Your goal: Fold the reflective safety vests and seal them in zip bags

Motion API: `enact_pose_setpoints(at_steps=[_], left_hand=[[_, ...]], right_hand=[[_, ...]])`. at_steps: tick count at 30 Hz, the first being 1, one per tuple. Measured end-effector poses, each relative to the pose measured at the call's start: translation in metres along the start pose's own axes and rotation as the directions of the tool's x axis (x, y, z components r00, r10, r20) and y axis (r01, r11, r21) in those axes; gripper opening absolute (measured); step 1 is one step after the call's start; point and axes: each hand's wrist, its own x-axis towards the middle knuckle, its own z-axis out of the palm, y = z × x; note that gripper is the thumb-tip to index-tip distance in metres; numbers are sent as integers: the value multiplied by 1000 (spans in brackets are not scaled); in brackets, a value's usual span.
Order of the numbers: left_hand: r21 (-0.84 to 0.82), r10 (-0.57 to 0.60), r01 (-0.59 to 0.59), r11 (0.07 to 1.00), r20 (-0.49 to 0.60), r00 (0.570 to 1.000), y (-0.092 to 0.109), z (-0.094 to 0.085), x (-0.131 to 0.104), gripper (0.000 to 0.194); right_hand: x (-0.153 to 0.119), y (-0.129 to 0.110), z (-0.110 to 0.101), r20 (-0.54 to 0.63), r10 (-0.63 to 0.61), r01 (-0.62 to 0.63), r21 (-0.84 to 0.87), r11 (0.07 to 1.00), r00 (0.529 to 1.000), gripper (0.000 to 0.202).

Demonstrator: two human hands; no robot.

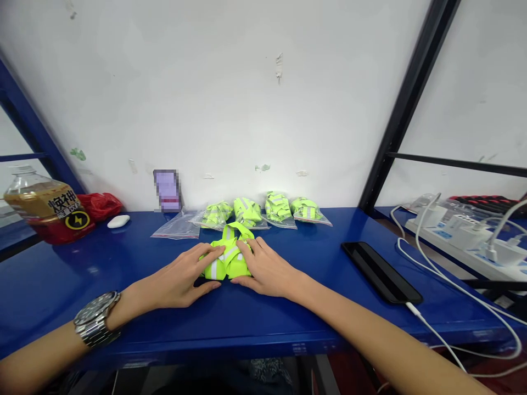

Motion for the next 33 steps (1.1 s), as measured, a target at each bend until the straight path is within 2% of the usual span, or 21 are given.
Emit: enact_pose_setpoints(at_steps=[5, 14, 18, 20, 24, 28, 31, 33], left_hand=[[0, 10, -10, 1000, -5, 1000, 3, 1, -6, 54], [-131, -69, 83, 988, 108, 992, 0, -5, 4, 37], [-194, -62, 84, 977, 115, 991, -7, -9, 13, 38], [-212, -76, 98, 972, 109, 991, -11, -9, 17, 39], [-242, -159, 182, 953, 114, 981, -24, -7, 24, 42], [-314, -239, 259, 913, 99, 966, -45, 1, 32, 47], [-339, -282, 315, 886, 144, 948, -58, 10, 39, 53], [-306, -304, 328, 894, 124, 944, -61, 15, 42, 53]], right_hand=[[-3, -4, -1, -18, -11, 11, 9, 1000, 1000, 65], [7, -3, -5, 60, 177, -187, 296, 937, 982, 47], [13, -3, -8, -1, 281, -278, 130, 952, 960, 51], [17, -1, -7, -24, 293, -290, 86, 953, 956, 51], [30, 7, -1, 6, 308, -302, 226, 926, 951, 51], [49, 17, 6, 21, 386, -369, 344, 863, 922, 55], [61, 26, 9, 116, 464, -471, 373, 799, 878, 59], [65, 31, 9, 167, 510, -533, 370, 761, 844, 60]])
